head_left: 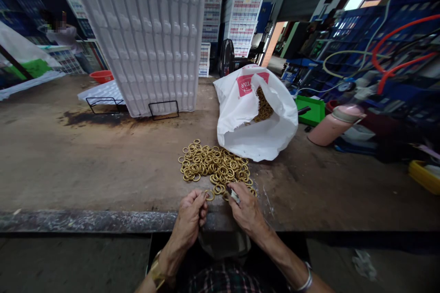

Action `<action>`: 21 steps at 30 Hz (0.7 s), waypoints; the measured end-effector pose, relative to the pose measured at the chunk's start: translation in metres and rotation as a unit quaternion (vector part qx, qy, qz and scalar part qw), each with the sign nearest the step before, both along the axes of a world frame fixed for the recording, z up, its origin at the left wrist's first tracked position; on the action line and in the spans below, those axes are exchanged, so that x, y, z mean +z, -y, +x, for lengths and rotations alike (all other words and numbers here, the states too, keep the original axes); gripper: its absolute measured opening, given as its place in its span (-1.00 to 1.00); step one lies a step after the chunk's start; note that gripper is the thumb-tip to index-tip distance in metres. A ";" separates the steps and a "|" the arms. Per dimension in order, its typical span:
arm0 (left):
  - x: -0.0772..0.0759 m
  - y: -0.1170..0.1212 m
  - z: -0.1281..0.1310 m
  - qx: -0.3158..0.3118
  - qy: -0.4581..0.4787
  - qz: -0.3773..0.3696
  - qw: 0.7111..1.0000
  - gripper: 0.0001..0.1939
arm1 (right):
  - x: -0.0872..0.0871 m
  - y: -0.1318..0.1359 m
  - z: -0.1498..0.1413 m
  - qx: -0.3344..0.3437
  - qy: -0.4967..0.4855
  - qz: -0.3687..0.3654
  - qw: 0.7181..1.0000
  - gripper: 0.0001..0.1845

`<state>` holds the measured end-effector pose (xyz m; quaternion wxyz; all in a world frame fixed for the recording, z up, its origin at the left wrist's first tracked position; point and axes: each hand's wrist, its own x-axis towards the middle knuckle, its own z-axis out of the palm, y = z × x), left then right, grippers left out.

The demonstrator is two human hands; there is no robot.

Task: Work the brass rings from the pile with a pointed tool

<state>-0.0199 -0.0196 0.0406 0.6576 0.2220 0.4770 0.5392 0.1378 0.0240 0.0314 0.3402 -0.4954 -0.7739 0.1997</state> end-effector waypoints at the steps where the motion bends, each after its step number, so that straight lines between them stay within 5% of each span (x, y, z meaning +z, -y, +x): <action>1: 0.000 0.000 0.000 -0.001 0.002 0.001 1.000 -0.67 | 0.002 0.001 0.000 0.006 -0.007 0.013 1.000 -0.74; 8: 0.006 0.002 0.004 -0.005 0.058 -0.043 0.997 -0.66 | 0.009 0.015 -0.015 0.143 -0.005 0.029 0.989 -0.66; 21: 0.012 -0.002 0.006 -0.015 0.291 -0.150 0.945 -0.91 | 0.014 0.019 -0.014 0.158 -0.024 0.108 0.981 -0.75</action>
